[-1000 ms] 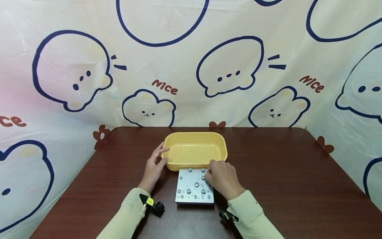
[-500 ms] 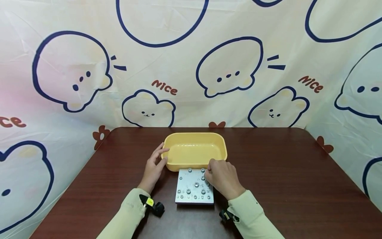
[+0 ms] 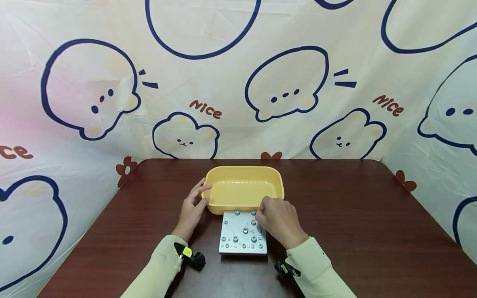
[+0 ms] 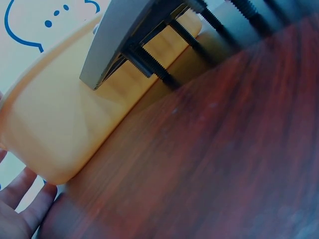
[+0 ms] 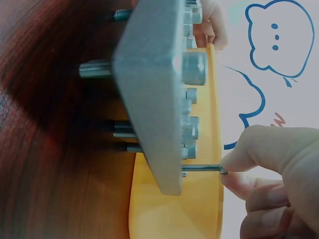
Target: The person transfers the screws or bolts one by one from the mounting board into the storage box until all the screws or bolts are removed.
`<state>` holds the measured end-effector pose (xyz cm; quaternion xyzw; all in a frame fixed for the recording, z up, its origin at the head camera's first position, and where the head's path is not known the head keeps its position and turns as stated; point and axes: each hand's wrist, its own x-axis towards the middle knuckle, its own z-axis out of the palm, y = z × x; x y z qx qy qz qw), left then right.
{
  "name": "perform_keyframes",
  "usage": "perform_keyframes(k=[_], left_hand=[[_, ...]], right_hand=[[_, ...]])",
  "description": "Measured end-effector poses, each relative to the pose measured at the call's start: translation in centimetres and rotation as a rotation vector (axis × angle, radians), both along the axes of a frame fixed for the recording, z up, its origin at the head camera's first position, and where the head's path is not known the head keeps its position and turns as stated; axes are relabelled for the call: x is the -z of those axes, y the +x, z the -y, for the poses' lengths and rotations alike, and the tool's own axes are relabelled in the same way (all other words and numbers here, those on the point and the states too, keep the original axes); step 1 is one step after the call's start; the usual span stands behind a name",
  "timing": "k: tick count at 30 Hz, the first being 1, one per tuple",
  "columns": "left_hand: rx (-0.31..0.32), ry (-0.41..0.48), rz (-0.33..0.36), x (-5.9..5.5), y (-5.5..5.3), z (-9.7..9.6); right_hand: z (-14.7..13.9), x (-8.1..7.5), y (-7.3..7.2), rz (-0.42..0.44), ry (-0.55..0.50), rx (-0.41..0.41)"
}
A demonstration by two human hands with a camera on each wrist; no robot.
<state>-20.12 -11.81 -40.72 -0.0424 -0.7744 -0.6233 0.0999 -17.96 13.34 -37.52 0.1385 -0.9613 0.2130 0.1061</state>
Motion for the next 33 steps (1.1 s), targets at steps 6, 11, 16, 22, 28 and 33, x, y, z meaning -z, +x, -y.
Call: perform_keyframes(k=[6,11,16,22,28,33], left_hand=[[0.001,0.004,-0.006,0.1,0.0,0.1],[0.002,0.016,-0.014,0.3,-0.2,0.1],[-0.006,0.021,-0.021,0.4,-0.3,0.1],[-0.012,0.023,-0.031,0.4,-0.4,0.2],[-0.016,0.023,-0.037,0.4,-0.3,0.1],[0.000,0.029,-0.048,0.5,-0.4,0.3]], right_hand=[[-0.3,-0.2,-0.1,-0.010,-0.048,-0.009],[-0.4,-0.4,-0.1,-0.025,-0.097,-0.015],[-0.5,-0.6,-0.1,-0.036,-0.136,-0.017],[-0.3,-0.7,-0.4,-0.081,-0.181,-0.029],[-0.3,-0.7,-0.8,-0.090,-0.208,-0.043],[-0.3,-0.7,-1.4,-0.090,-0.248,-0.042]])
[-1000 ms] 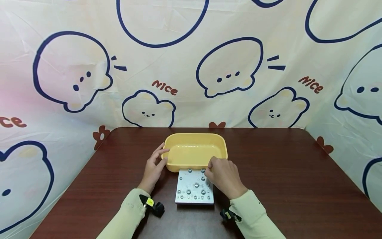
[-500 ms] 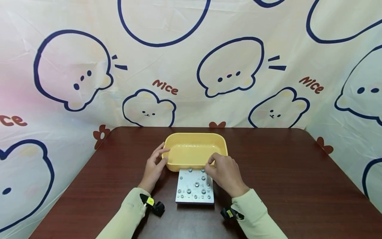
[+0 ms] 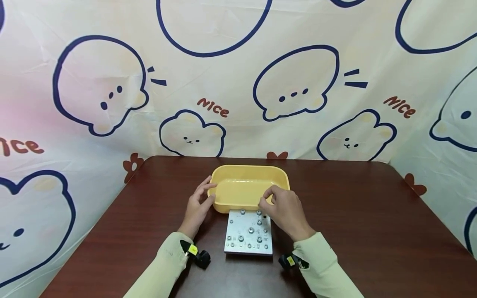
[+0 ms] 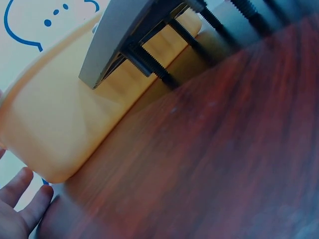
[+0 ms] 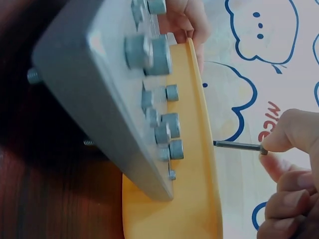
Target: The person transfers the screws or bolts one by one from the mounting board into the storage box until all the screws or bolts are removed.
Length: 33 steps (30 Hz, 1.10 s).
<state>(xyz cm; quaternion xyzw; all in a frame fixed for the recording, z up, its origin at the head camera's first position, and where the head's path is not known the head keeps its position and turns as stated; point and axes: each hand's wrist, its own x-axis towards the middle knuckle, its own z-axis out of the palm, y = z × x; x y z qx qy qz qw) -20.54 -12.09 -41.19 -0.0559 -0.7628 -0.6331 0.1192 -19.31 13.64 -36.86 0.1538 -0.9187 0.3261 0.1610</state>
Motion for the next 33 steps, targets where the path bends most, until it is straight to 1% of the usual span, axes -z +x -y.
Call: perform_keyframes(k=[6,10,13,15,18,20,22,29,33], left_hand=[[0.026,0.001,0.026,0.0,-0.5,0.0],[0.038,-0.001,0.036,-0.2,-0.7,0.1],[0.047,-0.020,0.047,0.0,-1.0,0.1],[0.052,-0.030,0.059,0.6,-1.5,0.2],[0.054,-0.023,0.070,1.8,-2.3,0.5],[0.052,-0.017,0.069,2.5,-2.8,0.5],[0.047,-0.014,0.063,2.9,-3.1,0.5],[0.033,-0.029,0.021,3.2,-3.2,0.4],[0.030,-0.039,0.035,3.5,-3.2,0.2]], right_hand=[[-0.4,0.1,-0.9,0.036,-0.059,0.007],[-0.5,0.2,-1.7,0.056,-0.073,0.013],[-0.6,0.5,-2.3,0.071,-0.078,0.013],[-0.6,0.6,-2.7,0.076,-0.076,0.017],[-0.6,0.8,-3.4,0.087,-0.058,0.017],[-0.7,0.9,-3.9,0.095,-0.038,0.016],[-0.7,1.0,-4.5,0.106,-0.018,0.016],[-0.8,1.5,-6.6,0.138,0.020,0.004],[-0.8,1.9,-6.9,0.183,0.043,0.011]])
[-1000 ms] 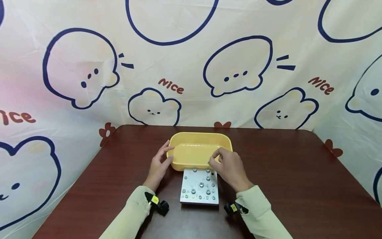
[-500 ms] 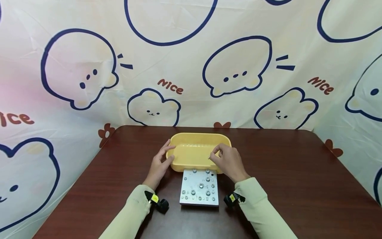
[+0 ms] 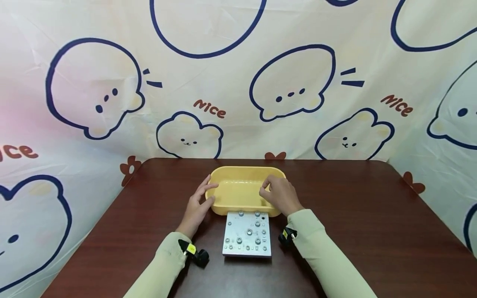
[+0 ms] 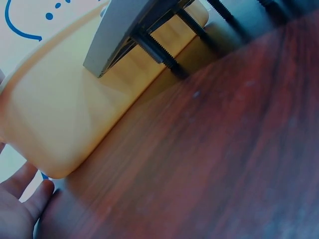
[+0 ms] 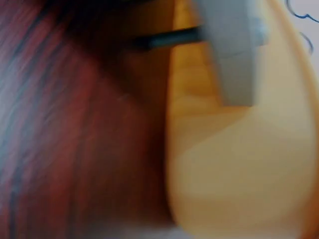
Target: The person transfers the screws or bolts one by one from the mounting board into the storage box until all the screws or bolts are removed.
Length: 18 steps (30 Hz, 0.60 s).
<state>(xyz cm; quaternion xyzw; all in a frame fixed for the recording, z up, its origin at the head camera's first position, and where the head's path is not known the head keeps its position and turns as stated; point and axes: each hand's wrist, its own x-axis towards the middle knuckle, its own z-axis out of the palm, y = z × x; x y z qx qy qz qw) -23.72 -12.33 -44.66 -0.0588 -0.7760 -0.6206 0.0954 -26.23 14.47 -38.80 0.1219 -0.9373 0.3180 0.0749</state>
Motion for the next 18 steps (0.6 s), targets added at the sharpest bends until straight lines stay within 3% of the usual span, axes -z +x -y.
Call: perform_keyframes(k=[10,18], left_hand=[[0.015,0.009,0.028,-0.4,0.1,-0.1],[0.054,0.018,-0.025,-3.0,2.0,-0.3]], right_hand=[[0.2,0.9,0.0,-0.020,0.043,0.031],[0.3,0.9,0.0,-0.050,0.070,0.019]])
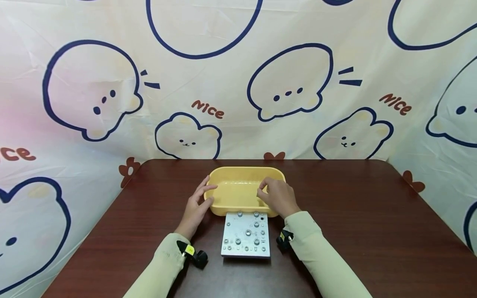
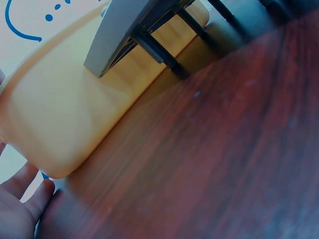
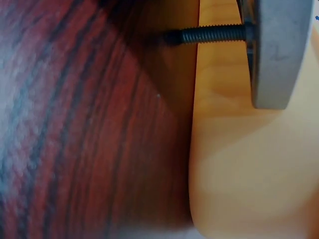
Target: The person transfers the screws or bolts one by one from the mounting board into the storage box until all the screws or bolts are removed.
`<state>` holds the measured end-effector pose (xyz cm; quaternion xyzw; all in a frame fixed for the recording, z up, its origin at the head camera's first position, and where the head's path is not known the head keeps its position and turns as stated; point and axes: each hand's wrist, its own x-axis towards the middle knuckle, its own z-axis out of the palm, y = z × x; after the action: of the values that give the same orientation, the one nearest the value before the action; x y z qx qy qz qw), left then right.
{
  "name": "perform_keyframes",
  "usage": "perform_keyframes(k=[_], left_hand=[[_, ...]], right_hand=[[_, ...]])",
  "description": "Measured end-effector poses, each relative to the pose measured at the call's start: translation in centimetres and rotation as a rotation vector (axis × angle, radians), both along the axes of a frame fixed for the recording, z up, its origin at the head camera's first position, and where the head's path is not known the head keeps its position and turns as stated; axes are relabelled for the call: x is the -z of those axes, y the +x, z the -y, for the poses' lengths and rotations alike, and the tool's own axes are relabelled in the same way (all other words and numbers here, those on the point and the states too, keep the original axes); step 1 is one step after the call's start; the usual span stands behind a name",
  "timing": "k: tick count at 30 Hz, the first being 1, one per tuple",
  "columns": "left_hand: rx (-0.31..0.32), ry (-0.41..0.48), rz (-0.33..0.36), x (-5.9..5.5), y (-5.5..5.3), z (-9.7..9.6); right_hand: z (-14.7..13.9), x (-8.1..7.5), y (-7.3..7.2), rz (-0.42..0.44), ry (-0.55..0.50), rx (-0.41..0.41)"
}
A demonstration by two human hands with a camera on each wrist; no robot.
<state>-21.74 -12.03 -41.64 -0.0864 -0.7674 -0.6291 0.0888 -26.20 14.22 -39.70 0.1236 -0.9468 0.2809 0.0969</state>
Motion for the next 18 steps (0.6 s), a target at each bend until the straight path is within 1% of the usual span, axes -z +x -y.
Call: perform_keyframes(k=[5,10,15,18], left_hand=[[0.004,0.011,-0.016,-0.07,0.17,0.00],[0.001,0.002,0.009,-0.04,0.12,0.08],[-0.001,-0.004,0.037,-0.25,0.17,0.07],[-0.004,-0.008,0.043,-0.38,0.21,0.09]], right_hand=[[0.04,-0.02,0.02,-0.001,0.004,-0.001],[0.06,0.04,0.08,-0.001,0.003,-0.004],[0.06,0.02,0.19,0.004,0.010,-0.005],[0.09,0.04,0.17,0.007,0.011,-0.003]])
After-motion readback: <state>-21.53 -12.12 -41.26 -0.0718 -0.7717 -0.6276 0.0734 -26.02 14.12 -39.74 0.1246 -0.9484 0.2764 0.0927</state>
